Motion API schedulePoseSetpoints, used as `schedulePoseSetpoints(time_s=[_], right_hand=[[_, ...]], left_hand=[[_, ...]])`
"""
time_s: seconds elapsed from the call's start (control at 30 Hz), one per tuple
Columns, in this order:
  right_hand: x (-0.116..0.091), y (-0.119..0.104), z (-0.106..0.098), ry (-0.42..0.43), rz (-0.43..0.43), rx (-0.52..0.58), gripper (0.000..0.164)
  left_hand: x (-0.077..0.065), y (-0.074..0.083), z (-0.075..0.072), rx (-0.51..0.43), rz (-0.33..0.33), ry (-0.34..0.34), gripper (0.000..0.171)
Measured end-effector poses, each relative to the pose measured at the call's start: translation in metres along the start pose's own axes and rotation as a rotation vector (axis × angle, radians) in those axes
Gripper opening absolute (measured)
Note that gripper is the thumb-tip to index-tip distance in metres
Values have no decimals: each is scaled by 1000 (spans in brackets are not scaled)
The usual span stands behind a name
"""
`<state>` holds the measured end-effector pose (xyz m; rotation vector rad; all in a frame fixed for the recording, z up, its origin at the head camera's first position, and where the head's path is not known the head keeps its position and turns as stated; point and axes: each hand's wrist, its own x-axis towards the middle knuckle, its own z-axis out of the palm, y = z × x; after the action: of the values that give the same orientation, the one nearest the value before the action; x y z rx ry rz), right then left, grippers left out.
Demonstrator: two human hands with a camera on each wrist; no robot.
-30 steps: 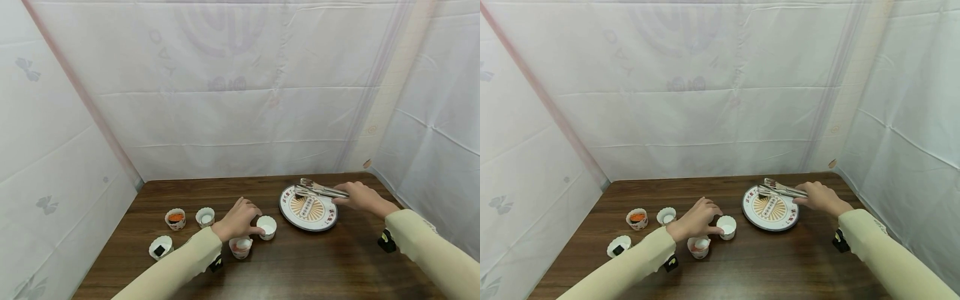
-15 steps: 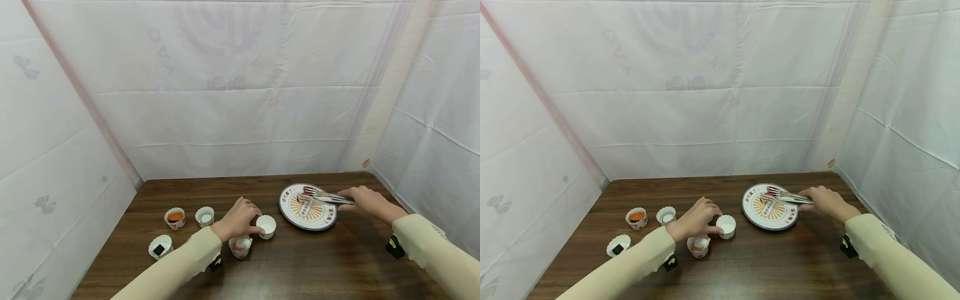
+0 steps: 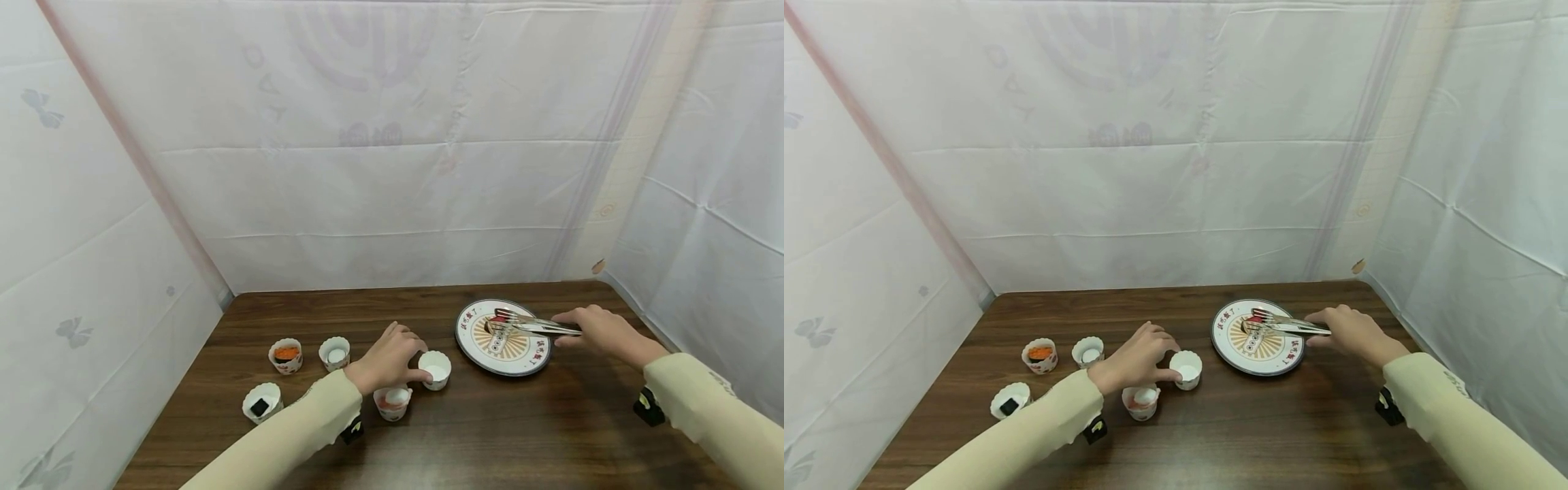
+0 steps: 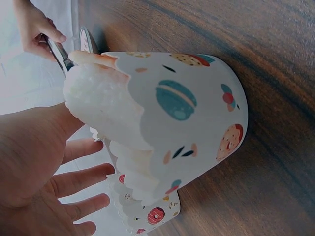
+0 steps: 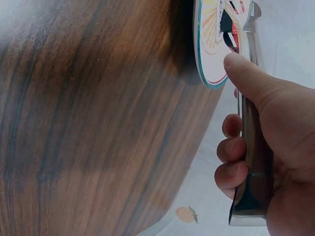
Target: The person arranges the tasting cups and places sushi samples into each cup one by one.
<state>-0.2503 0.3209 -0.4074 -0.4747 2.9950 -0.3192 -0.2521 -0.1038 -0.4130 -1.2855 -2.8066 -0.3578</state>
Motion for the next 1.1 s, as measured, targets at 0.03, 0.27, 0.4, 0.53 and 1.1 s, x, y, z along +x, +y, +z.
schedulePoseSetpoints(time_s=[0.03,0.27,0.4,0.53,1.1], right_hand=[[0,0,0,7,1,-4,58],[0,0,0,41,7,-19,53],[-3,0,-2,69,-8,-33,51],[-4,1,-2,90,-15,-43,47],[0,1,0,71,-32,-41,51]], left_hand=[[0,0,0,-2,1,0,46],[0,0,0,-5,-1,0,45],[0,0,0,-4,0,-2,45],[0,0,0,-7,6,-3,45],[0,-1,0,1,-12,-13,44]])
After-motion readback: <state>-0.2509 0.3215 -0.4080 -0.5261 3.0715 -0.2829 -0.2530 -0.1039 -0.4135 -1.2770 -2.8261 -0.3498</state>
